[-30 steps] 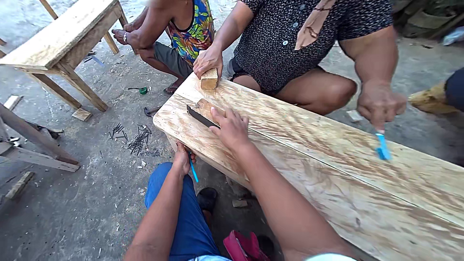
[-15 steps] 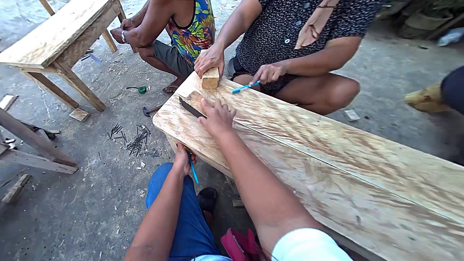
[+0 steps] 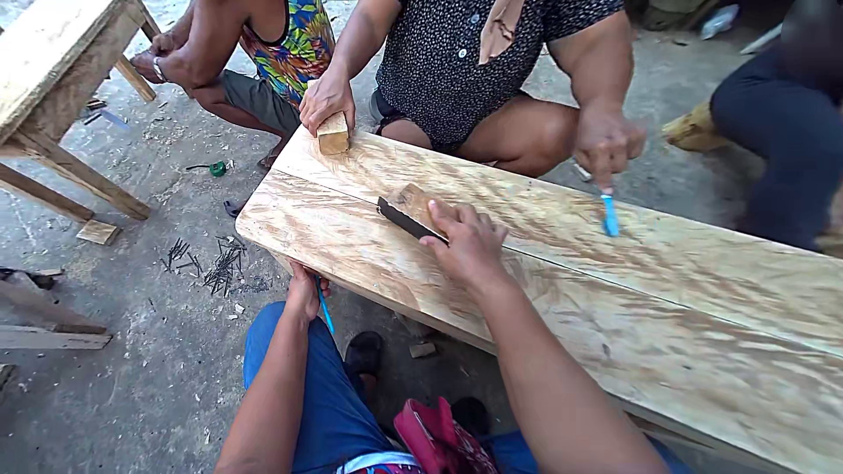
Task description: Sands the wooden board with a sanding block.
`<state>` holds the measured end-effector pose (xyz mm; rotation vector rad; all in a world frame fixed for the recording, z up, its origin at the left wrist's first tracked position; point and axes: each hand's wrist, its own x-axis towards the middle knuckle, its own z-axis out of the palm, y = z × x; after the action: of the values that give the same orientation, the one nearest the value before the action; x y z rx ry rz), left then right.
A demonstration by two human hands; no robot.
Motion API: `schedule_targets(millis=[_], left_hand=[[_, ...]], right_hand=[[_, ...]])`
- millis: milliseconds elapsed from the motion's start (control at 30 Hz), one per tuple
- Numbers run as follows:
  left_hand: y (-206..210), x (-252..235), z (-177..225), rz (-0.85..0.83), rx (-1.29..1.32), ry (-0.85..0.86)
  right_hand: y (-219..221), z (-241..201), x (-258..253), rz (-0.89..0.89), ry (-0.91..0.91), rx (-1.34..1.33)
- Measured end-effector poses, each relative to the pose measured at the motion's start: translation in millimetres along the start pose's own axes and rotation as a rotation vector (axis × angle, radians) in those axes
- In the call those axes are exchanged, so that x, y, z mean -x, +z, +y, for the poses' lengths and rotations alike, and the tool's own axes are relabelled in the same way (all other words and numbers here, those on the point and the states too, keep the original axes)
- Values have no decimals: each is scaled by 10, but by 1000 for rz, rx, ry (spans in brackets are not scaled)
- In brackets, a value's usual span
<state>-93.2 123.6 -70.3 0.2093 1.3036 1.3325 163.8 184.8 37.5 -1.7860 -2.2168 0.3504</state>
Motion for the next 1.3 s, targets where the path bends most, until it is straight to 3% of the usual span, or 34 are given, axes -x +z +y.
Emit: schedule_targets(millis=[167, 267, 367, 533, 633, 733, 900, 1000, 1100, 1300], left_hand=[[31, 17, 12, 36, 17, -9], [58, 22, 20, 60, 34, 5], [74, 32, 18, 57, 26, 11], [44, 34, -11, 38, 1, 13], [26, 4, -17, 22, 3, 7], [21, -8, -28, 1, -10, 0], [29, -38, -13, 9, -9, 4], [68, -39, -18, 37, -19, 23], [77, -22, 1, 33, -37, 40], [38, 12, -13, 3, -44, 46]], right_hand=[[267, -995, -637, -133, -116, -29], [300, -1169, -776, -157, -151, -24], [196, -867, -556, -145, -135, -13], [-42, 152, 221, -10, -64, 4], [-115, 316, 344, -24, -18, 20], [-11, -44, 128, -34, -29, -2], [332, -1036, -633, -114, -146, -14], [394, -1236, -786, -124, -173, -30], [272, -1046, -613, -154, -133, 3], [-51, 62, 192, -41, -51, 19]])
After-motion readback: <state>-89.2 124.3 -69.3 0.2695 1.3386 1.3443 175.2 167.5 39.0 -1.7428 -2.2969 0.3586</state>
